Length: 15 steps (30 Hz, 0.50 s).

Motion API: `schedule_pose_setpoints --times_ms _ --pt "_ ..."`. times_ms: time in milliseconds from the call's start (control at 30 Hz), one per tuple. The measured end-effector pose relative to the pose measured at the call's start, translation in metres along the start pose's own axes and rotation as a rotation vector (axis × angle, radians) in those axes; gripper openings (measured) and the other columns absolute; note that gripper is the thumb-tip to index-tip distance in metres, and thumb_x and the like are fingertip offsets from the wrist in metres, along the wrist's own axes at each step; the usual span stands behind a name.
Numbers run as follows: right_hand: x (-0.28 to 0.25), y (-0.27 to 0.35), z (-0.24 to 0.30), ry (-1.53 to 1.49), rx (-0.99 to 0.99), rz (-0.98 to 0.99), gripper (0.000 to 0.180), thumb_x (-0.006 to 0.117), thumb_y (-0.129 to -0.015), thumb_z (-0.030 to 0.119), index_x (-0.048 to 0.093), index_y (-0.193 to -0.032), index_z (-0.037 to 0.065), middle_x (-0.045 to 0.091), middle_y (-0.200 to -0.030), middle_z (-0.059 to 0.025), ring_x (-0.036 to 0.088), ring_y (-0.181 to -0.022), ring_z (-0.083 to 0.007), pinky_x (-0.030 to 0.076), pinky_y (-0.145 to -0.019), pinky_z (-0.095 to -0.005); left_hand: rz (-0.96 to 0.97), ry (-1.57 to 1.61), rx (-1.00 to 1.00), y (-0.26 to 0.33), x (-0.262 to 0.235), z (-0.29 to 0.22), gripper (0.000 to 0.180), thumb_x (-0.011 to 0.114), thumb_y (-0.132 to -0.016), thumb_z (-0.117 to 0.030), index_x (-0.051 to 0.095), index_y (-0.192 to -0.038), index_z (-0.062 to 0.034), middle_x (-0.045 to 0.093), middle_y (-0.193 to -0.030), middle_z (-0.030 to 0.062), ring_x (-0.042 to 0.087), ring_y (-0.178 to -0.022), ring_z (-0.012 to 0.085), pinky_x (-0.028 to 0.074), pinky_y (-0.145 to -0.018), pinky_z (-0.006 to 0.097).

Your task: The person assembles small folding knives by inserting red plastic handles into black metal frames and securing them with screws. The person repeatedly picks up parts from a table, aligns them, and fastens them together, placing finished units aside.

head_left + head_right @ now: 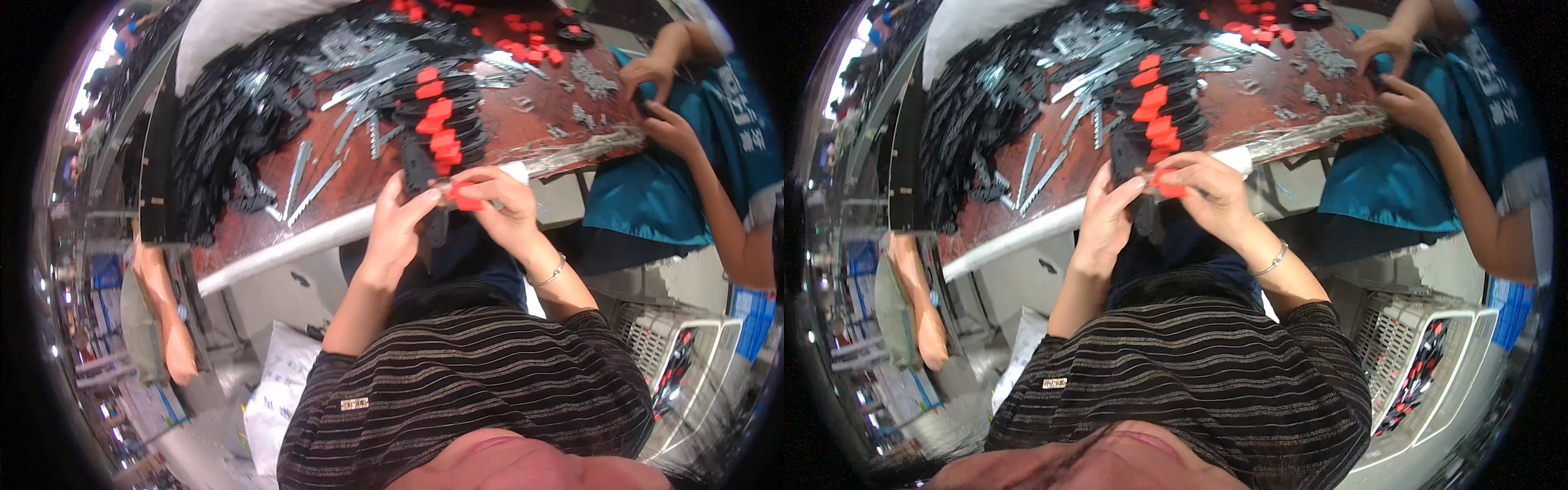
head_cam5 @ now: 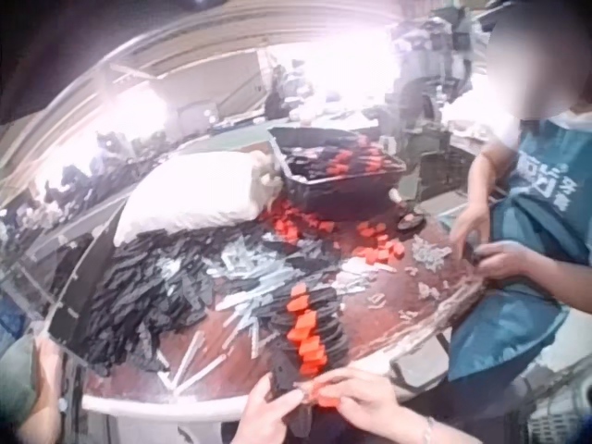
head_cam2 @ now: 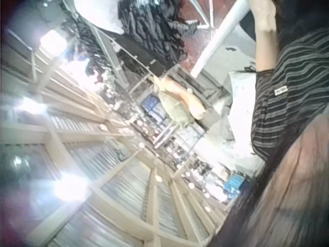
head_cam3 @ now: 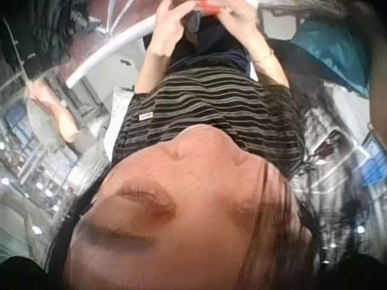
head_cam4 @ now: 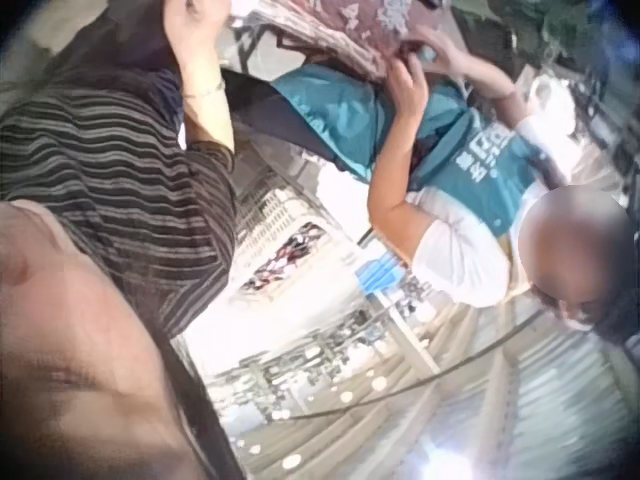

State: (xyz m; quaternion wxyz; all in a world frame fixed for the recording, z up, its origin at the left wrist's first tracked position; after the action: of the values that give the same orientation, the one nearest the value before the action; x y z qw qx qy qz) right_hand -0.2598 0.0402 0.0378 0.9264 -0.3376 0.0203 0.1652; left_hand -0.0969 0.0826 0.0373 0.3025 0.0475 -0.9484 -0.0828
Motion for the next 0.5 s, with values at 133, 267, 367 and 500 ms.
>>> schedule_pose_setpoints --times_ms 133,267,367,500 --pt "0.001 0.006 0.000 0.186 -0.092 0.021 0.023 0.059 -0.067 -0.008 0.064 -0.085 0.005 0.065 -0.092 -0.0095 0.064 -0.083 -0.0247 0.052 -0.071 -0.0313 -0.008 -0.077 -0.019 0.008 0.001 -0.003 0.026 0.059 -0.082 0.002 0.050 -0.106 -0.0014 0.059 -0.094 0.0045 0.058 -0.084 0.0123 0.047 -0.077 0.026" --pt "0.001 0.007 0.020 0.442 -0.282 0.043 0.014 0.065 -0.068 0.005 0.062 -0.081 0.009 0.063 -0.086 -0.0041 0.062 -0.074 -0.0219 0.051 -0.062 -0.0309 0.000 -0.207 0.016 0.015 0.000 -0.002 0.025 0.055 -0.082 0.005 0.049 -0.105 -0.0027 0.055 -0.092 0.0016 0.054 -0.080 0.0084 0.046 -0.072 0.022" --pt "0.001 0.020 0.025 0.439 -0.242 0.015 0.014 0.065 -0.068 0.004 0.063 -0.081 0.009 0.062 -0.085 -0.0042 0.062 -0.074 -0.0221 0.051 -0.061 -0.0316 0.018 -0.224 -0.004 0.025 0.002 0.001 0.024 0.054 -0.084 0.004 0.048 -0.106 -0.0036 0.054 -0.090 0.0006 0.054 -0.078 0.0084 0.046 -0.069 0.022" --pt "0.006 0.032 0.028 0.426 -0.164 -0.119 0.018 0.064 -0.065 0.004 0.062 -0.083 0.008 0.062 -0.087 -0.0045 0.061 -0.074 -0.0236 0.050 -0.061 -0.0320 0.022 -0.090 -0.065 0.039 0.005 0.010 0.025 0.053 -0.086 -0.002 0.050 -0.111 -0.0036 0.057 -0.094 0.0016 0.056 -0.085 0.0101 0.045 -0.079 0.025"
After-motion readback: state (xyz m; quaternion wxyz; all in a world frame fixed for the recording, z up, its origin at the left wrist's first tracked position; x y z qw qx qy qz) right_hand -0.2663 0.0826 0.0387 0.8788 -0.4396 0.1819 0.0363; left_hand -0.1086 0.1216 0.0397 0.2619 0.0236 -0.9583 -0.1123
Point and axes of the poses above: each hand's wrist, its own y-axis away from the middle knuckle, its own x-axis out of the palm, z = x × y, the point moved 1 cm from there along -y, towards the middle knuckle
